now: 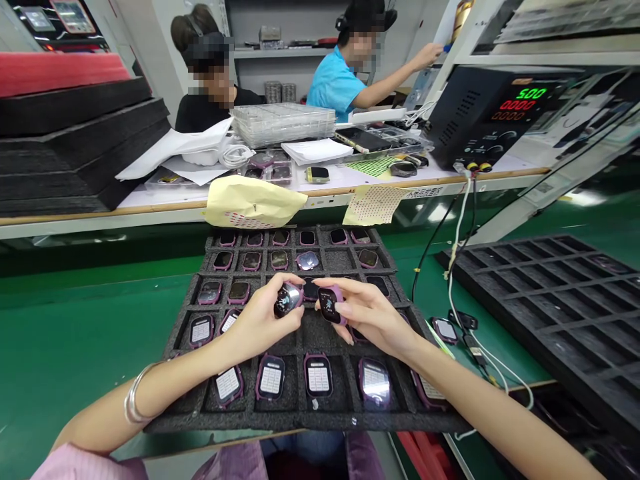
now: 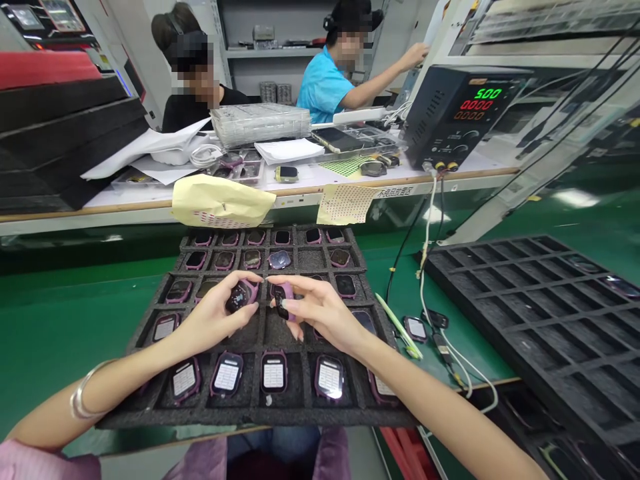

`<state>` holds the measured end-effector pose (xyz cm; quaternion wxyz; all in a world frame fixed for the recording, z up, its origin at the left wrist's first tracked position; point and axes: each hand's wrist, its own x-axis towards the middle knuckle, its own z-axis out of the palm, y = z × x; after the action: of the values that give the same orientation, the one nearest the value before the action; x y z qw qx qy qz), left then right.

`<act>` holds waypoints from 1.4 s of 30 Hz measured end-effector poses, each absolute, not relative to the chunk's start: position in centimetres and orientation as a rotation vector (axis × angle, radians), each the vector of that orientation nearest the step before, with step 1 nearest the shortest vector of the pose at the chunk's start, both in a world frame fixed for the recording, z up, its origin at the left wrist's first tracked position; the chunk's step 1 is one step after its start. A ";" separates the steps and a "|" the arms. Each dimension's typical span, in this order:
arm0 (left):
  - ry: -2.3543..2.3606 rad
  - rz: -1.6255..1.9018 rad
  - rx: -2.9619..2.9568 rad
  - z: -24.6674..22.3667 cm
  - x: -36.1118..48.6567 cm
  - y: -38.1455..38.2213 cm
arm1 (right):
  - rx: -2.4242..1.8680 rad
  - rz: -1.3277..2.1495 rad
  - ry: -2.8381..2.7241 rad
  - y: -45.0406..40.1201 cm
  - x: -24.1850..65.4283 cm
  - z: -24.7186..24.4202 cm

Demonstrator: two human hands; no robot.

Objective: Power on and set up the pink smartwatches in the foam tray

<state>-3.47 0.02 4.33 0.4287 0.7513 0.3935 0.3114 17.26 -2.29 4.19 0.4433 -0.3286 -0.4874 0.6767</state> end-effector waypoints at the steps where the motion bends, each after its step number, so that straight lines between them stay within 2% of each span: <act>1: 0.979 0.764 1.883 4.3 -3.5 0.0 | -0.816 1.674 -1.213 -2.3 17.3 4.2; 36: 0.932 0.831 1.898 4.4 -3.8 0.0 | -0.850 1.621 -1.255 -2.7 17.7 4.3; 42: 0.861 0.743 1.556 4.1 -3.5 0.3 | -0.857 1.666 -1.211 -2.5 17.4 4.2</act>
<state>-3.46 0.27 4.11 0.5705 0.6630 0.3669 0.3168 17.42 -2.54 4.17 0.4398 -0.3450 -0.4875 0.6707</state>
